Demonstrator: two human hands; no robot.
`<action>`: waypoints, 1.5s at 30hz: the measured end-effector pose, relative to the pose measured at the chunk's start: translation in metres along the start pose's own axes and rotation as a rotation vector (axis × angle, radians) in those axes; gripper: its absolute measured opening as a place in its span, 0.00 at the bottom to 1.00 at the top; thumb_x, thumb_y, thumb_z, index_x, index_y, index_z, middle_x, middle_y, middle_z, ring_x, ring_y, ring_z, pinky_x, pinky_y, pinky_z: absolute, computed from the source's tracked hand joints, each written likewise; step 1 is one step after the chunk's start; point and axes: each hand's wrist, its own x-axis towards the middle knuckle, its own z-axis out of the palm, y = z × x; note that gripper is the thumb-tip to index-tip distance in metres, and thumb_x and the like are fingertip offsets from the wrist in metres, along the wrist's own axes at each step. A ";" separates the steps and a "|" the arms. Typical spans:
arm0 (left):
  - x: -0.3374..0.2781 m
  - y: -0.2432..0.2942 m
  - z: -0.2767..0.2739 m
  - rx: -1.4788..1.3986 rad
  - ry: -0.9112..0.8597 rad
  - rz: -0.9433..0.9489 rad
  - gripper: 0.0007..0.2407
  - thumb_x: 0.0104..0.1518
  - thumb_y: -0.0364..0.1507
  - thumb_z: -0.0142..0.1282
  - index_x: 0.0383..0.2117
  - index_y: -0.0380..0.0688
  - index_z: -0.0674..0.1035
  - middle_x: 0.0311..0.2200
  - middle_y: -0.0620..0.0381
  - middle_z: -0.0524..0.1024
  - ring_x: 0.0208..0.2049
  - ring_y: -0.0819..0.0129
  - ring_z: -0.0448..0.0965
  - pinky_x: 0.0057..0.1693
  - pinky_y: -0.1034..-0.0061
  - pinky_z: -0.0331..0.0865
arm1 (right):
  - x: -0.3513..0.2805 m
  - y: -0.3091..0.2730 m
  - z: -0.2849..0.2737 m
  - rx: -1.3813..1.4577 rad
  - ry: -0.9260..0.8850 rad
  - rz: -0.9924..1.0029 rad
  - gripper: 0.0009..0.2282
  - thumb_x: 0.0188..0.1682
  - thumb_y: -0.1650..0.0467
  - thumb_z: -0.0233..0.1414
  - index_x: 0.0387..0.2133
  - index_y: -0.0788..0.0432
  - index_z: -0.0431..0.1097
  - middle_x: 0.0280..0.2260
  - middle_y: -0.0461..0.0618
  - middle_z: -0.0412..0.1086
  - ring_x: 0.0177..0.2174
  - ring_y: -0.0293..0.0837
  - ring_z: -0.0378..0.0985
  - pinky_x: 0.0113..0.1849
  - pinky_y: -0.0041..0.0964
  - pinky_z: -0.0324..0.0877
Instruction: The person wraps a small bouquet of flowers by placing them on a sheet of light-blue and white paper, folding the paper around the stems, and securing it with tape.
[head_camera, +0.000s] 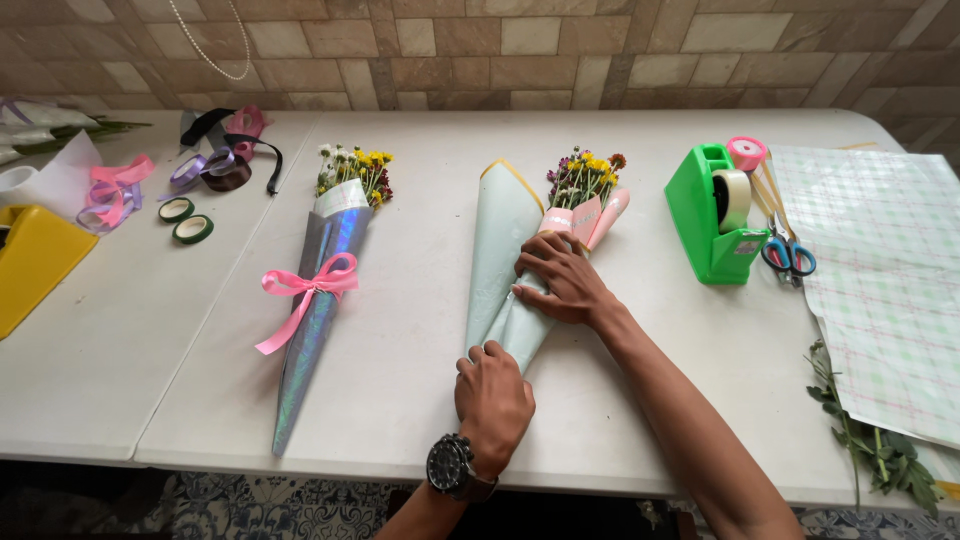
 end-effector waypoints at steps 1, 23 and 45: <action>-0.003 0.001 0.003 0.047 0.047 0.002 0.19 0.64 0.37 0.64 0.54 0.37 0.74 0.49 0.40 0.79 0.49 0.45 0.82 0.48 0.60 0.83 | 0.000 -0.001 0.001 -0.003 0.002 -0.003 0.20 0.59 0.48 0.48 0.45 0.48 0.76 0.51 0.46 0.72 0.59 0.50 0.70 0.63 0.54 0.52; 0.009 -0.002 -0.011 -0.153 -0.038 0.057 0.20 0.70 0.30 0.56 0.62 0.30 0.64 0.41 0.37 0.86 0.41 0.33 0.89 0.43 0.43 0.80 | 0.003 -0.003 -0.007 0.002 -0.031 -0.004 0.19 0.62 0.51 0.46 0.44 0.48 0.76 0.49 0.43 0.73 0.59 0.48 0.70 0.64 0.54 0.51; -0.003 0.027 0.003 0.042 0.112 -0.092 0.25 0.68 0.52 0.64 0.51 0.39 0.79 0.56 0.43 0.73 0.48 0.51 0.80 0.50 0.61 0.80 | 0.013 -0.016 -0.004 -0.071 -0.143 -0.113 0.27 0.60 0.45 0.43 0.27 0.55 0.70 0.33 0.48 0.66 0.40 0.50 0.67 0.55 0.50 0.58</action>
